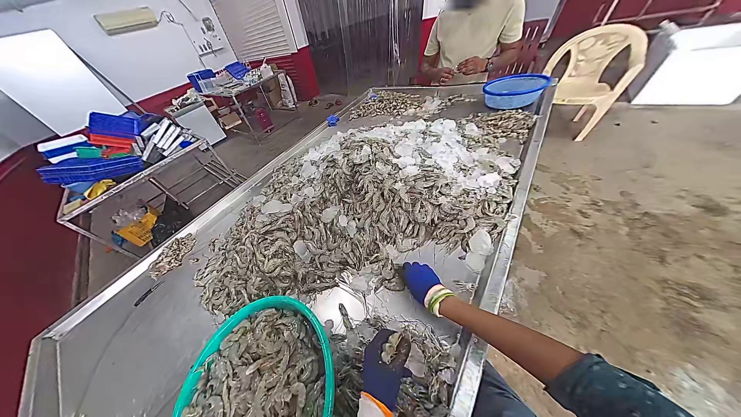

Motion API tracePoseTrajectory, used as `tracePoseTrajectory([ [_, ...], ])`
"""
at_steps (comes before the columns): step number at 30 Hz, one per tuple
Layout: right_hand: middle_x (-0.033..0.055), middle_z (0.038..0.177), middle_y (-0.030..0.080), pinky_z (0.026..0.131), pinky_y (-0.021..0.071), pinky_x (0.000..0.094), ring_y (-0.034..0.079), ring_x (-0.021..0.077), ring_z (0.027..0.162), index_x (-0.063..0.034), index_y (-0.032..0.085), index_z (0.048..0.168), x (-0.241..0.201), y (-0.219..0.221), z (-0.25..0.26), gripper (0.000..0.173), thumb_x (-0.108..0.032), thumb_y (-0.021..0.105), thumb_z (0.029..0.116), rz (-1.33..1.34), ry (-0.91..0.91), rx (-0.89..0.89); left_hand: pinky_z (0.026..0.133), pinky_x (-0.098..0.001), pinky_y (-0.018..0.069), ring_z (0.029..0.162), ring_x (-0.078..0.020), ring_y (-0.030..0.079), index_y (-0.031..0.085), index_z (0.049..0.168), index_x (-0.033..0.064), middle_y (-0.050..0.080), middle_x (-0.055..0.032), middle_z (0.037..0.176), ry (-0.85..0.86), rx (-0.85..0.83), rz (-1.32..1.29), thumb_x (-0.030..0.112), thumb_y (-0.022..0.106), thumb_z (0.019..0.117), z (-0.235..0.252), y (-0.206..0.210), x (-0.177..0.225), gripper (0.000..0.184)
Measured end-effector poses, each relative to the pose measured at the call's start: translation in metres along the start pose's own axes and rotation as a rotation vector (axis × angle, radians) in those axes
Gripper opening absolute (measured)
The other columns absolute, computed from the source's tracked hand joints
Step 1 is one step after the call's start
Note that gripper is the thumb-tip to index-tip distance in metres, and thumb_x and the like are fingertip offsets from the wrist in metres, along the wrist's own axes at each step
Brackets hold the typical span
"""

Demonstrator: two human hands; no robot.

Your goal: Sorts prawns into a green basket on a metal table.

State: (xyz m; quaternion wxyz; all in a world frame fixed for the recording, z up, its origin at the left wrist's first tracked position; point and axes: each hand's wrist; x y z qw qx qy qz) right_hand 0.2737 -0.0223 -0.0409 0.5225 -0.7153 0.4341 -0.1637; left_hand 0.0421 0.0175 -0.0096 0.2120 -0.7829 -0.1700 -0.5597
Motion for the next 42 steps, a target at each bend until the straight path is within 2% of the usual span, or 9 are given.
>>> tracePoseTrajectory([
  [4, 0.0289, 0.133, 0.061, 0.099, 0.049, 0.065, 0.06, 0.0495, 0.122, -0.0007, 0.058, 0.136, 0.02, 0.017, -0.044, 0.038, -0.009, 0.059, 0.0987, -0.027, 0.07, -0.141, 0.079, -0.037, 0.0601, 0.085, -0.0194, 0.071, 0.065, 0.126, -0.0049, 0.071, -0.0176, 0.106, 0.101, 0.072, 0.126, -0.006, 0.064, 0.0878, -0.009, -0.012, -0.013, 0.038],
  [6, 0.0263, 0.127, 0.065, 0.091, 0.053, 0.0657, 0.066, 0.0474, 0.114, -0.0053, 0.057, 0.136, 0.023, 0.022, -0.071, 0.039, -0.019, 0.058, 0.1003, -0.038, 0.012, -0.219, 0.107, -0.0389, 0.0511, 0.118, -0.0207, 0.067, 0.066, 0.131, -0.0011, 0.07, -0.0139, 0.129, 0.209, 0.041, 0.211, -0.01, 0.064, 0.0862, -0.002, -0.005, -0.02, 0.046],
  [9, 0.0236, 0.124, 0.066, 0.088, 0.0543, 0.0631, 0.068, 0.0448, 0.109, -0.005, 0.06, 0.131, -0.003, 0.022, -0.104, 0.032, -0.019, 0.053, 0.1031, -0.015, -0.164, -0.205, 0.119, -0.0432, 0.039, 0.139, -0.0275, 0.053, 0.052, 0.148, 0.0026, 0.055, -0.0163, 0.149, 0.168, -0.036, 0.358, -0.015, 0.06, 0.084, 0.012, 0.017, -0.016, 0.067],
  [13, 0.0234, 0.134, 0.061, 0.099, 0.0483, 0.06, 0.059, 0.0449, 0.121, -0.003, 0.064, 0.132, -0.029, 0.015, -0.119, 0.039, -0.013, 0.067, 0.0946, -0.019, -0.233, -0.108, 0.112, -0.0496, 0.0449, 0.129, -0.0325, 0.06, 0.053, 0.147, 0.0045, 0.062, -0.0196, 0.139, -0.046, 0.045, 0.528, -0.004, 0.061, 0.0914, 0.015, 0.033, -0.001, 0.056],
  [20, 0.0239, 0.112, 0.07, 0.101, 0.0454, 0.0618, 0.063, 0.0443, 0.115, 0.003, 0.073, 0.101, 0.001, 0.018, -0.092, 0.015, -0.003, 0.064, 0.0907, -0.178, -0.268, 0.036, 0.111, -0.0526, 0.0447, 0.128, -0.0343, 0.06, 0.056, 0.142, 0.0026, 0.062, -0.0226, 0.136, -0.198, -0.091, 0.589, 0.005, 0.061, 0.0965, 0.013, 0.016, 0.009, 0.046],
  [24, 0.0255, 0.138, 0.059, 0.109, 0.0365, 0.067, 0.049, 0.0489, 0.133, -0.0071, 0.072, 0.122, 0.043, -0.016, -0.05, 0.029, -0.019, 0.068, 0.096, -0.176, -0.135, -0.134, 0.106, -0.0476, 0.0483, 0.12, -0.0341, 0.062, 0.05, 0.144, -0.0052, 0.061, -0.028, 0.131, -0.067, -0.112, 0.297, -0.006, 0.062, 0.0926, 0.007, -0.005, -0.01, 0.052],
  [32, 0.0233, 0.142, 0.059, 0.12, 0.0321, 0.0581, 0.049, 0.0443, 0.139, -0.0015, 0.068, 0.13, 0.034, 0.004, 0.044, 0.037, -0.007, 0.071, 0.0932, -0.035, -0.696, 0.148, 0.081, -0.036, 0.0614, 0.091, -0.0175, 0.07, 0.063, 0.125, -0.0086, 0.069, -0.0192, 0.114, 0.09, 0.021, -0.033, -0.005, 0.065, 0.0869, 0.014, -0.002, -0.036, 0.039],
  [36, 0.0241, 0.128, 0.064, 0.118, 0.0297, 0.0666, 0.051, 0.0468, 0.133, 0.0001, 0.072, 0.113, 0.058, 0.023, 0.009, 0.022, -0.012, 0.069, 0.0945, -0.258, -0.492, 0.111, 0.084, -0.0395, 0.0646, 0.101, -0.0225, 0.073, 0.066, 0.124, -0.0038, 0.07, -0.0176, 0.119, 0.003, 0.056, -0.052, -0.01, 0.068, 0.0879, 0.009, -0.009, -0.026, 0.037],
  [42, 0.0283, 0.122, 0.066, 0.098, 0.0487, 0.0625, 0.064, 0.0482, 0.115, -0.0003, 0.067, 0.126, 0.006, 0.024, -0.077, 0.026, -0.009, 0.055, 0.1045, -0.138, -0.441, -0.038, 0.114, -0.0437, 0.0436, 0.129, -0.0285, 0.061, 0.059, 0.143, 0.0049, 0.063, -0.0166, 0.139, 0.027, 0.041, 0.351, -0.007, 0.068, 0.0881, 0.024, 0.018, -0.002, 0.057],
])
Point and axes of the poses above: each hand's wrist, its own z-axis towards the middle knuckle, its own y-axis out of the palm, x = y × z
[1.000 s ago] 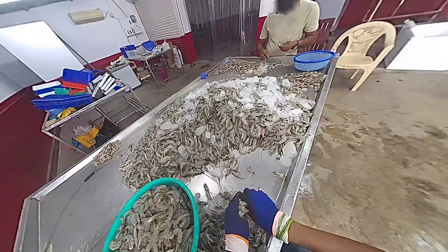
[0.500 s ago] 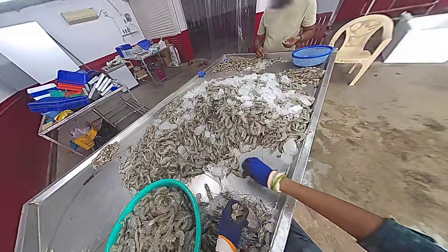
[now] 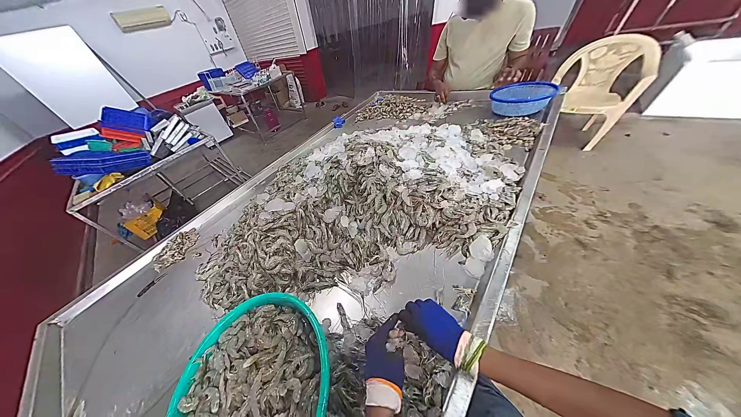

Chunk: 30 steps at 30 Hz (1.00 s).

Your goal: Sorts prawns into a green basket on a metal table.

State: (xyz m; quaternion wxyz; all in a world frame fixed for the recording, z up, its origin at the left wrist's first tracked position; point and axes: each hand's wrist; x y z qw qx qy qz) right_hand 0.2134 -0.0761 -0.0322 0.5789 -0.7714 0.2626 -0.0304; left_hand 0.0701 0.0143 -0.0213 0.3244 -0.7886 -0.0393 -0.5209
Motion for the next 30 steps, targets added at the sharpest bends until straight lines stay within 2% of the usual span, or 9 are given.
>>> tracePoseTrajectory([
  [6, 0.0284, 0.126, 0.064, 0.101, 0.0476, 0.0601, 0.062, 0.0461, 0.12, 0.0052, 0.067, 0.12, -0.016, -0.027, -0.011, 0.027, -0.014, 0.055, 0.1061, 0.118, -0.048, -0.058, 0.108, -0.0529, 0.0468, 0.124, -0.0351, 0.063, 0.06, 0.138, 0.005, 0.066, -0.0216, 0.13, -0.185, -0.087, 0.275, -0.002, 0.064, 0.0922, 0.001, -0.006, 0.029, 0.047],
  [11, 0.0, 0.085, 0.07, 0.076, 0.0545, 0.0254, 0.064, 0.0035, 0.076, -0.001, 0.072, 0.103, 0.032, -0.013, -0.02, 0.014, -0.013, 0.068, 0.0974, 0.997, -0.238, -0.069, 0.095, -0.0388, 0.0565, 0.105, -0.0234, 0.067, 0.059, 0.129, -0.0097, 0.065, -0.0234, 0.119, 0.025, -0.211, -0.139, -0.01, 0.061, 0.0904, 0.0, -0.023, 0.009, 0.039],
  [13, -0.0051, 0.08, 0.069, 0.074, 0.0548, 0.0234, 0.064, 0.0005, 0.074, -0.0027, 0.072, 0.099, 0.039, -0.003, -0.014, 0.011, -0.012, 0.066, 0.0979, 1.118, -0.249, -0.1, 0.093, -0.0396, 0.0575, 0.103, -0.0238, 0.068, 0.058, 0.129, -0.0093, 0.065, -0.0233, 0.118, 0.009, -0.26, -0.17, -0.009, 0.06, 0.092, 0.001, -0.023, 0.005, 0.037],
  [17, -0.0074, 0.077, 0.071, 0.073, 0.0594, 0.0264, 0.068, 0.004, 0.071, -0.0075, 0.069, 0.093, 0.051, -0.004, 0.0, 0.012, -0.007, 0.058, 0.0981, 1.279, -0.132, 0.127, 0.097, -0.0335, 0.0545, 0.108, -0.0176, 0.065, 0.058, 0.131, -0.0097, 0.065, -0.0217, 0.122, 0.006, -0.178, -0.251, -0.007, 0.062, 0.0925, -0.006, -0.035, -0.013, 0.039],
  [19, 0.0044, 0.094, 0.076, 0.086, 0.0586, 0.0327, 0.071, 0.012, 0.087, -0.0016, 0.075, 0.104, 0.073, -0.014, 0.008, 0.013, -0.006, 0.068, 0.0942, 0.98, -0.174, -0.033, 0.101, -0.0302, 0.0523, 0.114, -0.0155, 0.064, 0.053, 0.136, -0.0104, 0.063, -0.022, 0.128, 0.033, -0.132, -0.304, -0.004, 0.068, 0.0891, -0.006, -0.042, -0.031, 0.05],
  [21, 0.0197, 0.119, 0.072, 0.102, 0.0514, 0.0532, 0.068, 0.0331, 0.111, -0.003, 0.074, 0.124, 0.068, -0.034, 0.023, 0.031, -0.015, 0.074, 0.0954, 0.55, -0.143, -0.198, 0.103, -0.0308, 0.0524, 0.121, -0.0175, 0.061, 0.042, 0.145, -0.013, 0.057, -0.025, 0.138, 0.035, -0.132, -0.393, 0.002, 0.075, 0.0858, -0.002, -0.046, -0.045, 0.069],
  [23, 0.0253, 0.121, 0.069, 0.103, 0.047, 0.064, 0.065, 0.0441, 0.116, -0.003, 0.074, 0.121, 0.054, -0.05, 0.052, 0.026, -0.017, 0.065, 0.101, 0.334, -0.022, -0.09, 0.091, -0.0321, 0.0596, 0.109, -0.0164, 0.066, 0.042, 0.141, -0.0132, 0.059, -0.0224, 0.128, -0.004, -0.099, -0.565, -0.008, 0.071, 0.0857, -0.003, -0.042, -0.034, 0.063],
  [27, 0.0235, 0.134, 0.063, 0.104, 0.045, 0.0651, 0.057, 0.0479, 0.126, -0.0118, 0.076, 0.119, 0.056, -0.039, 0.12, 0.028, -0.004, 0.061, 0.0972, 0.05, 0.022, 0.142, 0.08, -0.0281, 0.0595, 0.087, -0.0098, 0.066, 0.047, 0.133, -0.0156, 0.064, -0.0155, 0.106, 0.016, 0.029, -0.658, -0.011, 0.057, 0.0875, -0.009, -0.03, -0.026, 0.047],
  [30, 0.0245, 0.138, 0.061, 0.112, 0.0389, 0.0631, 0.054, 0.047, 0.131, -0.0055, 0.071, 0.126, 0.066, -0.017, 0.108, 0.028, -0.01, 0.064, 0.0984, 0.026, 0.019, 0.203, 0.095, -0.0275, 0.0537, 0.104, -0.0122, 0.064, 0.049, 0.133, -0.0178, 0.063, -0.0235, 0.12, -0.013, 0.11, -0.537, -0.011, 0.06, 0.0892, -0.022, -0.039, -0.019, 0.046],
])
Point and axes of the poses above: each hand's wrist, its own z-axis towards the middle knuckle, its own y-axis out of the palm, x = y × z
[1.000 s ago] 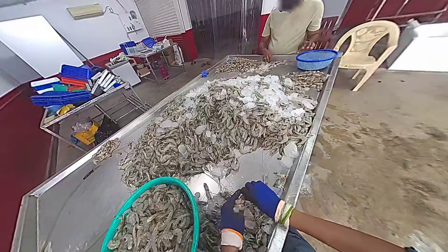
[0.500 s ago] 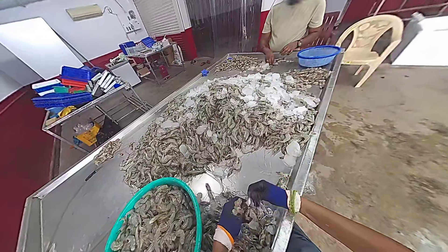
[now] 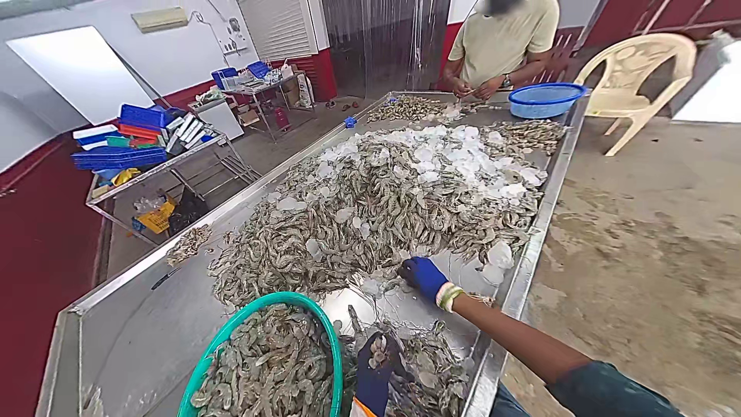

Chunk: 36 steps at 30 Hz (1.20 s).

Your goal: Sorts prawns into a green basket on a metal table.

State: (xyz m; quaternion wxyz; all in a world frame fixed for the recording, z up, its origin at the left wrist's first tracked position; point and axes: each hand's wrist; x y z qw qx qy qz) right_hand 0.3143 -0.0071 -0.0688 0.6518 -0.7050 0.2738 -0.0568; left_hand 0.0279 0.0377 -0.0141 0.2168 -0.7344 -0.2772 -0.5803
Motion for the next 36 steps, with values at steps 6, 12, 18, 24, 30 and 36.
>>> tracePoseTrajectory([
  [6, 0.0273, 0.123, 0.066, 0.097, 0.05, 0.0632, 0.062, 0.0485, 0.117, -0.0028, 0.068, 0.126, -0.063, -0.003, -0.099, 0.026, -0.008, 0.058, 0.1021, 0.029, 0.061, -0.126, 0.103, -0.038, 0.0519, 0.113, -0.0213, 0.068, 0.067, 0.129, -0.0011, 0.071, -0.0166, 0.123, 0.143, -0.008, 0.331, -0.009, 0.069, 0.0835, 0.012, 0.021, -0.01, 0.047],
  [12, 0.0232, 0.119, 0.066, 0.098, 0.0462, 0.0589, 0.062, 0.0427, 0.116, 0.0017, 0.068, 0.114, -0.114, -0.015, -0.125, 0.03, -0.019, 0.066, 0.0926, -0.03, 0.069, -0.133, 0.105, -0.0512, 0.0496, 0.118, -0.0326, 0.066, 0.063, 0.134, 0.0038, 0.07, -0.0199, 0.123, -0.118, -0.002, 0.727, 0.006, 0.068, 0.0918, 0.008, 0.048, 0.014, 0.043],
  [18, 0.0206, 0.099, 0.072, 0.1, 0.0465, 0.0614, 0.066, 0.0425, 0.106, -0.0005, 0.072, 0.092, -0.084, -0.022, -0.123, 0.009, -0.001, 0.064, 0.0893, -0.096, 0.065, 0.037, 0.112, -0.0474, 0.044, 0.127, -0.0337, 0.06, 0.057, 0.139, -0.0032, 0.064, -0.0253, 0.132, -0.11, -0.149, 0.698, 0.001, 0.066, 0.0928, 0.001, 0.031, 0.026, 0.048],
  [24, 0.0303, 0.136, 0.057, 0.098, 0.0506, 0.0652, 0.059, 0.0496, 0.123, 0.0001, 0.059, 0.134, -0.041, 0.005, -0.13, 0.049, -0.03, 0.068, 0.0962, 0.158, 0.376, -0.316, 0.092, -0.033, 0.0553, 0.1, -0.0181, 0.066, 0.059, 0.127, -0.0076, 0.067, -0.0196, 0.113, 0.066, -0.156, 0.347, -0.006, 0.072, 0.083, 0.009, 0.001, 0.0, 0.046],
  [30, 0.0224, 0.129, 0.067, 0.105, 0.0448, 0.0643, 0.06, 0.0462, 0.122, -0.0077, 0.077, 0.118, -0.025, -0.029, -0.044, 0.027, 0.0, 0.059, 0.0983, 0.046, -0.179, -0.192, 0.101, -0.0303, 0.052, 0.109, -0.0188, 0.067, 0.059, 0.128, -0.0146, 0.068, -0.025, 0.121, 0.057, -0.078, 0.245, -0.005, 0.072, 0.0866, 0.006, 0.004, 0.001, 0.045],
  [36, 0.0234, 0.134, 0.063, 0.122, 0.0248, 0.0648, 0.047, 0.0468, 0.14, -0.0023, 0.073, 0.116, 0.029, 0.005, -0.026, 0.024, -0.001, 0.064, 0.0937, -0.136, -0.131, -0.004, 0.097, -0.0341, 0.0573, 0.105, -0.0165, 0.071, 0.068, 0.121, -0.0056, 0.072, -0.0175, 0.116, 0.13, -0.024, 0.295, 0.004, 0.074, 0.0863, 0.02, -0.005, -0.032, 0.037],
])
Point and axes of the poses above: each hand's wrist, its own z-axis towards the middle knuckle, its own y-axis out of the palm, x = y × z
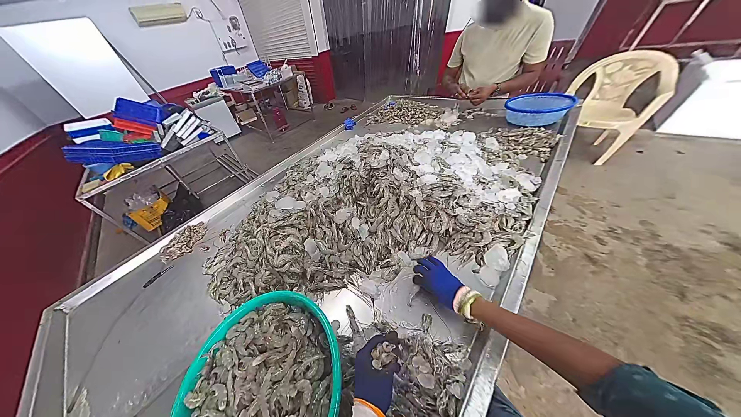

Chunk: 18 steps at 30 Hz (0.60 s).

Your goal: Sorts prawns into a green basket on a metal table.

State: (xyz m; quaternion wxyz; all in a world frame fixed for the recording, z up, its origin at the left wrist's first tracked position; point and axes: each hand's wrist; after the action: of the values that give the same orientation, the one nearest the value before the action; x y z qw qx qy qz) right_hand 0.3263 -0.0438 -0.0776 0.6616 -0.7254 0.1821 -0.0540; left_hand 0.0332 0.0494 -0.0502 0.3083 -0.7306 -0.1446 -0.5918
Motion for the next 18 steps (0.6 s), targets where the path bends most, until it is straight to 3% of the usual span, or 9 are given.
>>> tracePoseTrajectory([
  [2, 0.0248, 0.127, 0.066, 0.114, 0.0366, 0.0653, 0.056, 0.0471, 0.127, -0.0057, 0.071, 0.122, -0.028, 0.004, -0.033, 0.026, -0.007, 0.062, 0.0971, -0.014, 0.174, -0.123, 0.101, -0.0374, 0.0548, 0.108, -0.0176, 0.071, 0.073, 0.118, 0.0, 0.074, -0.0133, 0.116, 0.037, 0.025, 0.084, 0.004, 0.074, 0.0845, 0.004, 0.004, -0.003, 0.034],
  [4, 0.0238, 0.125, 0.067, 0.096, 0.0515, 0.0633, 0.065, 0.0457, 0.116, -0.011, 0.066, 0.131, -0.066, -0.007, -0.055, 0.029, -0.015, 0.059, 0.1025, 0.059, 0.259, -0.292, 0.108, -0.04, 0.0502, 0.117, -0.0193, 0.068, 0.073, 0.123, 0.0055, 0.073, -0.0099, 0.124, 0.025, 0.006, 0.155, 0.004, 0.072, 0.0848, 0.009, 0.014, 0.008, 0.038],
  [5, 0.025, 0.126, 0.066, 0.093, 0.0531, 0.0629, 0.066, 0.0463, 0.114, -0.01, 0.065, 0.133, -0.085, -0.014, -0.061, 0.029, -0.015, 0.057, 0.1048, 0.129, 0.263, -0.329, 0.11, -0.0424, 0.0485, 0.12, -0.0219, 0.066, 0.071, 0.128, 0.007, 0.071, -0.0105, 0.127, -0.027, -0.028, 0.193, 0.001, 0.072, 0.085, 0.01, 0.019, 0.019, 0.043],
  [8, 0.0252, 0.135, 0.059, 0.099, 0.0528, 0.0579, 0.061, 0.0447, 0.122, -0.0035, 0.06, 0.137, -0.13, -0.042, -0.068, 0.035, -0.002, 0.052, 0.1031, 0.255, 0.27, -0.331, 0.11, -0.0453, 0.0481, 0.122, -0.0275, 0.065, 0.065, 0.135, 0.0051, 0.069, -0.0159, 0.13, -0.115, -0.059, 0.242, -0.004, 0.072, 0.0845, 0.009, 0.036, 0.044, 0.052],
  [11, 0.0253, 0.136, 0.057, 0.098, 0.0524, 0.0567, 0.058, 0.045, 0.126, 0.0011, 0.058, 0.134, -0.148, -0.064, -0.07, 0.037, 0.006, 0.054, 0.0975, 0.196, 0.276, -0.308, 0.104, -0.0485, 0.0515, 0.114, -0.0302, 0.069, 0.065, 0.13, 0.0028, 0.071, -0.019, 0.12, -0.128, -0.008, 0.283, 0.002, 0.074, 0.0868, 0.005, 0.042, 0.056, 0.044],
  [13, 0.0247, 0.13, 0.059, 0.099, 0.049, 0.0573, 0.058, 0.0445, 0.122, 0.0023, 0.062, 0.126, -0.146, -0.063, -0.072, 0.033, -0.001, 0.063, 0.0929, 0.092, 0.209, -0.285, 0.104, -0.0487, 0.0511, 0.114, -0.0304, 0.068, 0.066, 0.127, 0.0012, 0.071, -0.02, 0.119, -0.174, -0.054, 0.313, 0.007, 0.073, 0.0899, 0.005, 0.04, 0.062, 0.038],
  [15, 0.0238, 0.121, 0.065, 0.107, 0.0405, 0.0595, 0.06, 0.0432, 0.118, 0.0035, 0.066, 0.117, -0.138, -0.057, -0.074, 0.027, -0.01, 0.066, 0.0932, -0.012, 0.112, -0.241, 0.105, -0.048, 0.05, 0.116, -0.0315, 0.066, 0.064, 0.129, -0.0021, 0.068, -0.0227, 0.122, -0.227, -0.156, 0.309, 0.007, 0.07, 0.0914, 0.007, 0.034, 0.065, 0.039],
  [18, 0.0183, 0.102, 0.072, 0.114, 0.0346, 0.063, 0.064, 0.0411, 0.111, 0.0002, 0.073, 0.1, -0.115, -0.046, -0.071, 0.013, -0.003, 0.065, 0.0904, -0.035, -0.073, -0.107, 0.099, -0.0449, 0.0532, 0.108, -0.0293, 0.067, 0.061, 0.131, -0.0046, 0.068, -0.0235, 0.118, -0.25, -0.225, 0.205, 0.001, 0.07, 0.09, 0.005, 0.028, 0.06, 0.042],
])
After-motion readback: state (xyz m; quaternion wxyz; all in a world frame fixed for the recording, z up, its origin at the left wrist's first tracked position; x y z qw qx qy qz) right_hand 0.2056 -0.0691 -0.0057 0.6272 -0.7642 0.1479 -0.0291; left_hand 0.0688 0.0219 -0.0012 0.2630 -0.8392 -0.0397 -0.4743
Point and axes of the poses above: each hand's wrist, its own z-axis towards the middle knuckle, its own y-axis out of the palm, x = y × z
